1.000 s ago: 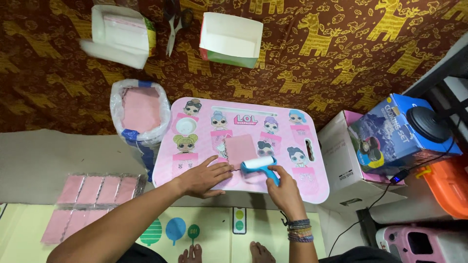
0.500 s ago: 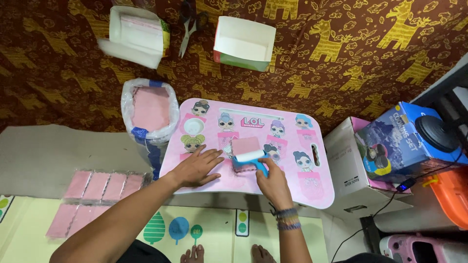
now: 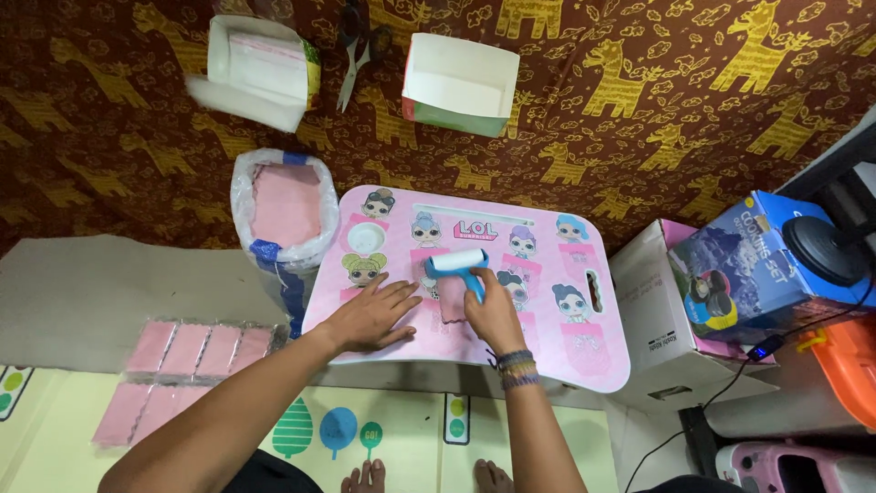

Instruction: The person takes a textile piece from a bin, lays it on a small table, and uses a lint roller repeatedly over its surface to remove debris. They then fold the piece by hand and place it into a plastic sleeve.

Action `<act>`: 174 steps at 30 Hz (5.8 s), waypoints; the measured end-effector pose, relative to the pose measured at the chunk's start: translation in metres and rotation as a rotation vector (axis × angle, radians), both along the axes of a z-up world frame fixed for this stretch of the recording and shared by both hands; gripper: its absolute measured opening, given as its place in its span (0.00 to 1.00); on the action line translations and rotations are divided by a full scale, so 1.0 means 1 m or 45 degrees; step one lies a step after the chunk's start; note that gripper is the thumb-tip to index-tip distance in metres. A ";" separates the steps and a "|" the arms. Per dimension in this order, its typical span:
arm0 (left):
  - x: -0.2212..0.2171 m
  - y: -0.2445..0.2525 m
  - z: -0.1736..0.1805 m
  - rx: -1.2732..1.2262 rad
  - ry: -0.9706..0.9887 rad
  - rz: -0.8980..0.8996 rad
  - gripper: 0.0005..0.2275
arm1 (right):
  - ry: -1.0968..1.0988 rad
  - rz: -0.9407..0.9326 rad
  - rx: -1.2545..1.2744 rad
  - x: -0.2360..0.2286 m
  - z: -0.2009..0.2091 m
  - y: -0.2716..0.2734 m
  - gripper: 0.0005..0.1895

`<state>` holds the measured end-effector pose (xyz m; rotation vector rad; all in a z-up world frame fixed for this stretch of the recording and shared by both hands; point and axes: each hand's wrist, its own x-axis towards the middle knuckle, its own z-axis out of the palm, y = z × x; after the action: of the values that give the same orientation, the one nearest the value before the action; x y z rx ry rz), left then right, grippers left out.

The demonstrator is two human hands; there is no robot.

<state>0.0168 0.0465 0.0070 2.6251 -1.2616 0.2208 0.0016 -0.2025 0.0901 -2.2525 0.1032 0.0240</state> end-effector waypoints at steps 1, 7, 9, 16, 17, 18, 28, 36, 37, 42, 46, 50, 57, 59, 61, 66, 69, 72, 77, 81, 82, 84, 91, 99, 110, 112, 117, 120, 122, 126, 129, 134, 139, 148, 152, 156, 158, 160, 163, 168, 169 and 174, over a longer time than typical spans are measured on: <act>0.000 0.000 -0.001 -0.002 0.007 -0.001 0.27 | 0.007 -0.001 -0.002 -0.007 -0.002 -0.003 0.24; -0.001 -0.005 0.001 0.009 0.002 -0.003 0.27 | -0.230 0.056 -0.158 -0.049 -0.024 -0.029 0.22; -0.002 -0.009 0.004 0.043 0.055 -0.017 0.27 | -0.126 0.003 -0.152 -0.068 -0.003 -0.028 0.22; -0.003 -0.017 0.003 0.028 0.006 -0.115 0.28 | 0.097 -0.035 -0.121 -0.080 0.010 -0.047 0.23; -0.003 -0.019 0.003 0.061 -0.009 -0.159 0.27 | 0.099 -0.027 -0.137 -0.078 0.005 -0.055 0.22; -0.003 -0.020 0.004 0.095 -0.024 -0.203 0.27 | 0.102 -0.020 -0.153 -0.075 0.000 -0.061 0.22; -0.013 -0.035 -0.013 0.038 -0.022 -0.454 0.28 | 0.138 -0.227 0.152 -0.054 -0.009 -0.066 0.20; -0.011 -0.034 -0.004 0.037 0.051 -0.491 0.25 | -0.058 -0.175 -0.240 -0.004 -0.006 -0.045 0.22; -0.013 -0.034 -0.001 0.039 0.052 -0.492 0.25 | -0.056 -0.176 -0.238 0.003 -0.008 -0.044 0.22; -0.013 -0.035 -0.001 0.049 0.115 -0.471 0.25 | -0.077 -0.088 -0.295 0.024 -0.005 -0.040 0.23; -0.012 -0.035 -0.005 0.045 0.077 -0.468 0.24 | -0.121 -0.081 -0.338 0.007 -0.005 -0.050 0.22; -0.013 -0.034 -0.006 0.057 0.072 -0.454 0.24 | 0.014 -0.122 -0.418 -0.027 0.003 -0.059 0.22; -0.013 -0.037 -0.004 0.104 0.090 -0.440 0.25 | 0.125 -0.225 -0.485 -0.073 0.016 -0.065 0.21; -0.012 -0.038 -0.001 0.118 0.083 -0.446 0.25 | 0.129 -0.224 -0.490 -0.076 0.019 -0.066 0.21; -0.013 -0.038 -0.001 0.130 0.076 -0.451 0.25 | 0.133 -0.223 -0.495 -0.078 0.021 -0.068 0.21; -0.014 -0.031 -0.003 0.040 0.020 -0.509 0.24 | 0.176 -0.215 -0.353 -0.077 0.028 -0.070 0.20; -0.015 -0.025 0.001 -0.089 -0.014 -0.534 0.21 | 0.069 -0.246 -0.328 -0.074 0.029 -0.065 0.20; -0.013 -0.021 0.012 -0.172 -0.006 -0.525 0.16 | 0.041 -0.155 -0.241 -0.070 0.027 -0.048 0.21; -0.012 -0.013 0.020 -0.254 -0.057 -0.480 0.11 | 0.019 -0.095 -0.285 -0.058 0.007 -0.026 0.20; -0.013 -0.012 0.022 -0.282 -0.041 -0.455 0.11 | 0.009 -0.063 -0.333 -0.032 -0.011 -0.021 0.21; -0.012 -0.013 0.022 -0.283 -0.041 -0.455 0.11 | 0.009 -0.063 -0.335 -0.023 -0.016 -0.020 0.21; -0.012 -0.014 0.021 -0.279 -0.033 -0.452 0.11 | -0.265 0.022 -0.347 -0.006 -0.024 -0.016 0.20; -0.012 -0.012 0.022 -0.315 -0.051 -0.448 0.11 | -0.056 0.042 -0.307 0.023 -0.032 -0.005 0.24; -0.013 -0.015 0.027 -0.326 -0.021 -0.414 0.11 | 0.127 0.020 -0.056 -0.034 0.008 -0.007 0.22; -0.010 -0.018 0.023 -0.340 -0.038 -0.408 0.09 | 0.139 -0.010 -0.081 -0.084 0.026 -0.017 0.19; -0.010 -0.018 0.022 -0.331 -0.037 -0.409 0.09 | 0.229 -0.033 -0.041 -0.090 0.036 -0.016 0.20; -0.012 -0.018 0.028 -0.309 0.000 -0.403 0.09 | 0.040 0.079 -0.076 -0.087 -0.004 -0.036 0.20; -0.013 -0.018 0.029 -0.319 0.012 -0.403 0.08 | 0.088 0.077 -0.114 -0.090 0.003 -0.036 0.18; -0.014 -0.019 0.030 -0.314 0.016 -0.404 0.08 | 0.199 0.044 -0.029 -0.093 0.016 -0.033 0.19; -0.016 -0.018 0.033 -0.301 0.043 -0.385 0.08 | 0.246 0.067 0.105 -0.088 0.001 -0.044 0.20; -0.014 -0.017 0.032 -0.315 0.027 -0.388 0.08 | 0.515 -0.052 0.506 -0.088 -0.004 -0.046 0.21; -0.008 -0.014 0.011 -0.293 -0.079 -0.391 0.10 | 0.670 -0.051 1.029 -0.091 -0.044 -0.068 0.15; -0.002 -0.008 -0.007 -0.260 -0.173 -0.333 0.20 | 0.658 0.087 1.339 -0.078 -0.057 -0.084 0.19; -0.003 -0.007 -0.013 -0.133 0.027 -0.221 0.24 | 0.278 0.029 1.581 0.002 -0.001 -0.111 0.25; 0.002 -0.006 -0.018 -0.138 0.090 -0.224 0.25 | -0.188 0.010 1.213 0.023 0.126 -0.064 0.19; 0.007 -0.006 -0.017 -0.103 0.130 -0.245 0.25 | -0.227 0.318 1.038 0.048 0.189 -0.023 0.21; 0.006 -0.007 -0.013 -0.104 0.144 -0.246 0.25 | -0.174 0.380 1.003 0.061 0.200 -0.002 0.21; 0.004 -0.008 -0.011 -0.106 0.165 -0.248 0.25 | -0.115 0.436 0.968 0.075 0.199 0.013 0.20; 0.001 -0.008 -0.007 -0.121 0.165 -0.223 0.25 | 0.015 0.466 0.956 0.101 0.176 0.023 0.18; -0.001 -0.009 -0.001 -0.134 0.206 -0.162 0.24 | 0.115 0.509 1.011 0.130 0.141 0.026 0.18; -0.001 -0.009 -0.002 -0.136 0.214 -0.163 0.24 | 0.122 0.505 1.011 0.133 0.136 0.026 0.18; 0.015 -0.008 -0.024 -0.117 0.188 -0.151 0.25 | 0.152 0.481 1.103 0.145 0.124 0.019 0.25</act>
<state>0.0323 0.0386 -0.0165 2.4313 -1.3182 0.0615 0.1464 -0.1838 0.2144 -1.3752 -0.2331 0.3400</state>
